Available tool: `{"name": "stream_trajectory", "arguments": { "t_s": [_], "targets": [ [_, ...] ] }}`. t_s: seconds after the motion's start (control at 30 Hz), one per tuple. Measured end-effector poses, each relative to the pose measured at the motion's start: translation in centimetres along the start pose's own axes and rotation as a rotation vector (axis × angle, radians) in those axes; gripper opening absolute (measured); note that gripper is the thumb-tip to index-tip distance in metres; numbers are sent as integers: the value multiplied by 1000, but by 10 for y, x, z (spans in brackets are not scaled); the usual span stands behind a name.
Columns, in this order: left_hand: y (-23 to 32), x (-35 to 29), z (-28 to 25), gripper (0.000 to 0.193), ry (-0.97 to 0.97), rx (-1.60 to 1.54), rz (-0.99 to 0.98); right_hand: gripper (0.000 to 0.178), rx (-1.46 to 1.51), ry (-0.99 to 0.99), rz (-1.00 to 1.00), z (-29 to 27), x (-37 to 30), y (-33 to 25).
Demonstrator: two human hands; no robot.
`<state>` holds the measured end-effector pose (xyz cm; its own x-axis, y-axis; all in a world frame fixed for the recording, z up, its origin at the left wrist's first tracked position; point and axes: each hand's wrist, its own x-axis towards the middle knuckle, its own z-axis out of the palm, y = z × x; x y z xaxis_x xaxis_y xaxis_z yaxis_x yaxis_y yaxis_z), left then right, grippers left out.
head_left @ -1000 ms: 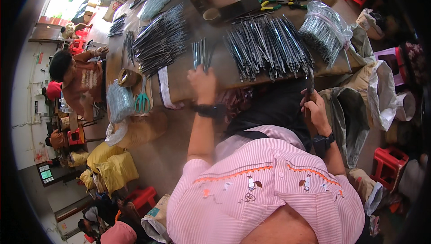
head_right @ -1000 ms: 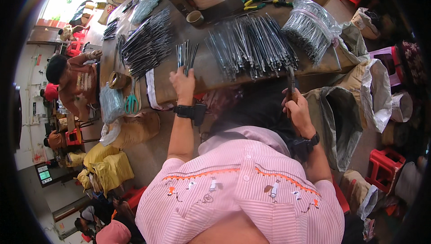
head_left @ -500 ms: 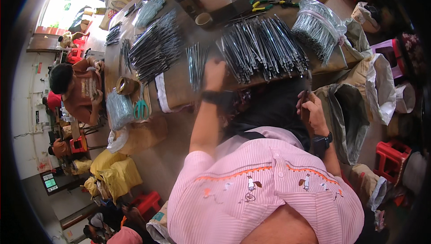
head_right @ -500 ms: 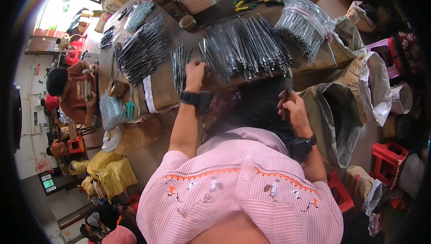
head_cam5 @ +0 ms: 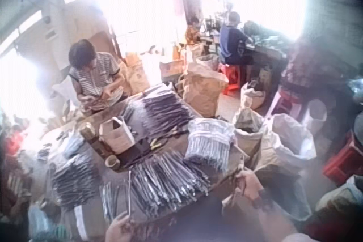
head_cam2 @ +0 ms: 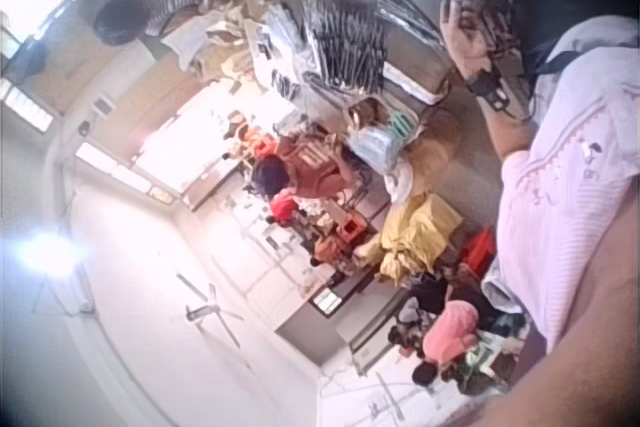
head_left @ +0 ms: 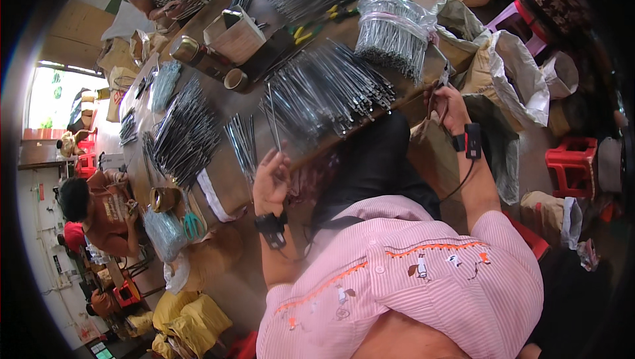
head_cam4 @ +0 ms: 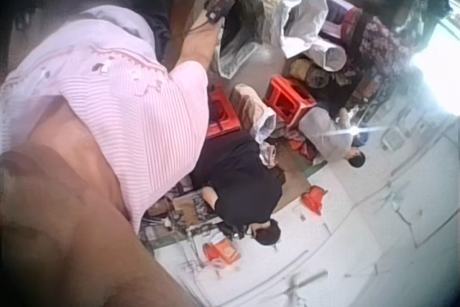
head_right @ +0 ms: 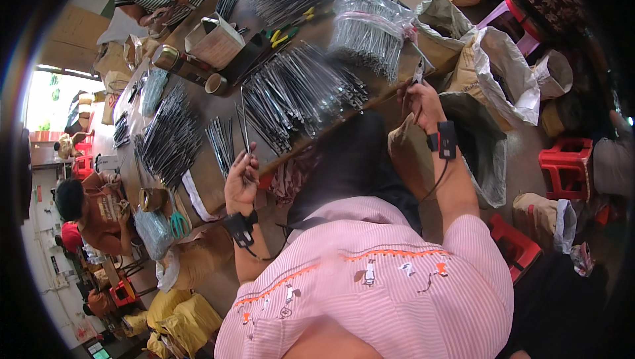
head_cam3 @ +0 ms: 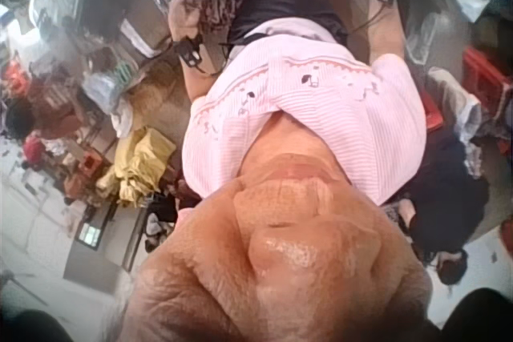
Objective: The person repeatedly picks up thin metal rods from a pile on the table, uses pliers to trim or adjust the ends, and places the finished pieces back on the table. The process is continuous and repetitive throughout the clip.
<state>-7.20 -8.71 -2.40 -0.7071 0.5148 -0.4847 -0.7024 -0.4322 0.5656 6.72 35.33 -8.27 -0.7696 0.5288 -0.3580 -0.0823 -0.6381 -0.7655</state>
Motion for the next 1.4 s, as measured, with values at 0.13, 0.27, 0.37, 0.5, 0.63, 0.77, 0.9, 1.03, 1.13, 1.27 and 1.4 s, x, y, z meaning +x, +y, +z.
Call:
{"name": "stream_trajectory", "arguments": {
  "t_s": [0.13, 0.27, 0.37, 0.5, 0.63, 0.77, 0.9, 1.03, 1.13, 1.27, 1.4],
  "targets": [
    [-13, -15, 25, 32, -6, 68, 14, 17, -368, 163, -127, 9, 39, -6],
    [-23, -13, 42, 24, 51, 101, 71, 20, -492, 244, -177, 24, 65, -13],
    [-27, -10, 49, 16, -16, 123, 67, 21, -595, 311, -174, 30, 68, -17],
    [-29, -15, 46, 14, -16, 153, 55, 19, -465, 216, -200, 19, 58, -20],
    [-24, -24, 34, 28, 34, 166, 16, 16, -592, 191, -171, 3, 51, -26],
    [-21, -31, 27, 29, 35, 176, 11, 14, -157, 1, 237, -5, 39, -41],
    [-27, -28, 31, 29, 15, 133, -20, 9, 278, -305, 324, 5, 51, -46],
    [-35, -25, 39, 27, -78, 138, 3, 10, 264, -123, 348, 11, 74, -47],
    [-37, -24, 40, 27, -59, 142, 24, 8, 1, -134, 291, 6, 67, -37],
    [-40, -21, 38, 27, -9, 152, -9, 10, -380, -111, 172, 6, 28, -33],
    [-50, -15, 44, 29, -43, 228, -11, 15, -205, -184, 187, 32, -24, -39]
  ]
}}
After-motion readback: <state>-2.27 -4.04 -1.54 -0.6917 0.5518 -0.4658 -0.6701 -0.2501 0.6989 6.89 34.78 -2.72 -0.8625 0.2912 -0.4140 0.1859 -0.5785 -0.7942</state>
